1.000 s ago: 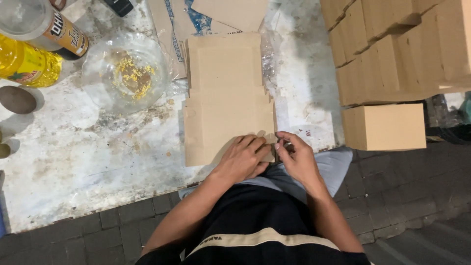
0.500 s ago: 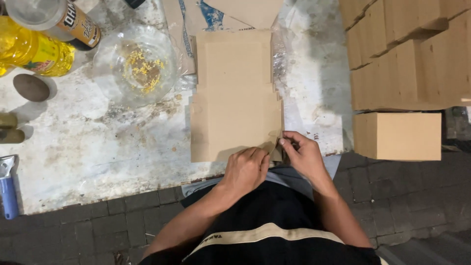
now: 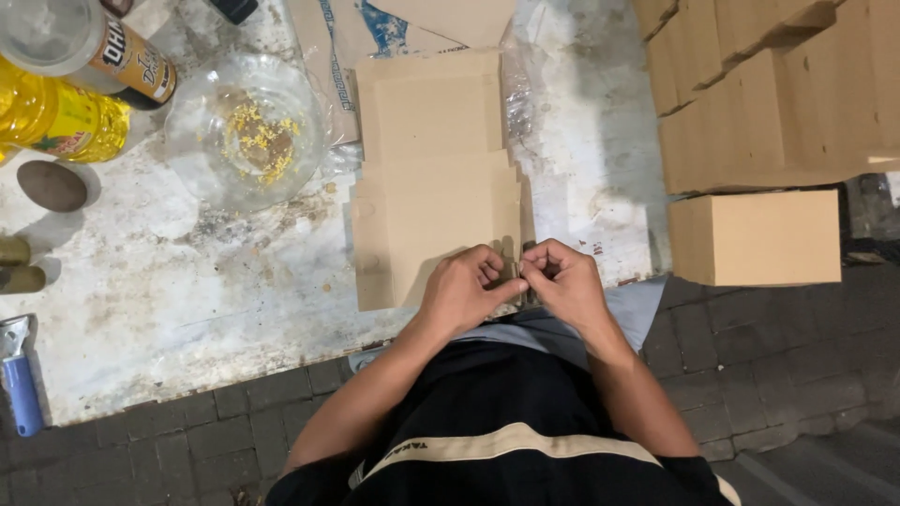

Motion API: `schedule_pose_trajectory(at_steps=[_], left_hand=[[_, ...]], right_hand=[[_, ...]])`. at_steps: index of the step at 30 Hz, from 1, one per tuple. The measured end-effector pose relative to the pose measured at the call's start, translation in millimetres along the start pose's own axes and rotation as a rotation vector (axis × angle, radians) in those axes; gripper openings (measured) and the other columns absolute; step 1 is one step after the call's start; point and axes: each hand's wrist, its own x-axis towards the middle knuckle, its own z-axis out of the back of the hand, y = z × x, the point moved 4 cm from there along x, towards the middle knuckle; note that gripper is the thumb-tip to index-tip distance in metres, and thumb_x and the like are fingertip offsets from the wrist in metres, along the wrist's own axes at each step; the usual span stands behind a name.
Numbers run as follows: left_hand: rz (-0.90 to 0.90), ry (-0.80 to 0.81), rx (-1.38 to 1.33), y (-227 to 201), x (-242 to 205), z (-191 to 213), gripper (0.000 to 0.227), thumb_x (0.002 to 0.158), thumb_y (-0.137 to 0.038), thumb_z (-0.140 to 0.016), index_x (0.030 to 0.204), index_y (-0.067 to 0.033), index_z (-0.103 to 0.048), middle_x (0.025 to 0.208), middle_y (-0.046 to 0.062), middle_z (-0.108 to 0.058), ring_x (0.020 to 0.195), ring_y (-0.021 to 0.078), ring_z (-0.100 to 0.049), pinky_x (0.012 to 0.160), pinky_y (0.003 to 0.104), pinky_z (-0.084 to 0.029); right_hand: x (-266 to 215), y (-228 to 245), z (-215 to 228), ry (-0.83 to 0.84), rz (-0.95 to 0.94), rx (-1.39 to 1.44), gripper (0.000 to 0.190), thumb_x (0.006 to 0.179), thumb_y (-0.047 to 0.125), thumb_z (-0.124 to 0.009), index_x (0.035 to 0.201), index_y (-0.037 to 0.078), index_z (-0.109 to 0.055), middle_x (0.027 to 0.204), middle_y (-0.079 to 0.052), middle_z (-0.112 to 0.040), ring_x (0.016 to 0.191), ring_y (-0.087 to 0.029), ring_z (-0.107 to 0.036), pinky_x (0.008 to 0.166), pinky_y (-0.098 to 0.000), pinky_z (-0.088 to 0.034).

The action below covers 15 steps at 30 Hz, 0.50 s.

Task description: The person folds flat cardboard pieces into small rectangular boxes by hand, tucking flaps into slots to form the structure. Completed boxes are stacked on the right side of the table.

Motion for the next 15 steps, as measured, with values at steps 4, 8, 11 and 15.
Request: schedule_pose_trajectory(at_steps=[4,8,11,15], left_hand=[[0.002,0.037,-0.077,16.7,3.6,-3.7,0.035,0.073,-0.027,-0.083,0.090,-0.0005,-0.067,0.077,0.016,-0.070,0.074,0.0303,-0.069,0.060,0.041,-0.055],[0.051,0.021,-0.170,37.4,3.2,-6.7,0.023,0.076,-0.022,-0.079,0.088,-0.0050,-0.071,0.075,0.011,-0.072,0.072,0.0231,-0.069,0.063,0.036,-0.055],[0.079,-0.084,-0.137,51.7,-2.3,1.6,0.009,0.078,-0.018,-0.075,0.084,-0.0116,-0.073,0.067,0.005,-0.071,0.066,0.0182,-0.069,0.060,0.031,-0.054],[0.053,-0.230,-0.072,36.6,-19.2,27.3,0.009,0.082,-0.025,-0.071,0.084,-0.0169,-0.073,0.061,0.001,-0.069,0.058,0.0141,-0.066,0.055,0.029,-0.052]], right_hand=[[1.1,-5.8,-1.2,0.001,0.017,-0.016,0.009,0.077,0.004,-0.076,0.085,0.004,-0.072,0.061,-0.008,-0.066,0.054,-0.014,-0.060,0.050,-0.0301,-0.049],[0.1,-19.8,-1.8,-0.009,0.020,-0.029,0.010,0.079,0.007,-0.076,0.088,0.005,-0.071,0.063,-0.007,-0.066,0.052,-0.015,-0.061,0.050,-0.0298,-0.049],[-5.0,-13.9,3.9,-0.013,0.043,-0.034,0.018,0.084,0.010,-0.073,0.100,0.003,-0.068,0.069,-0.010,-0.068,0.056,-0.017,-0.062,0.053,-0.0321,-0.049],[-11.1,-7.8,4.3,0.014,0.040,0.051,0.051,0.076,0.012,-0.084,0.117,0.003,-0.056,0.071,-0.011,-0.061,0.053,-0.021,-0.059,0.051,-0.0330,-0.049]])
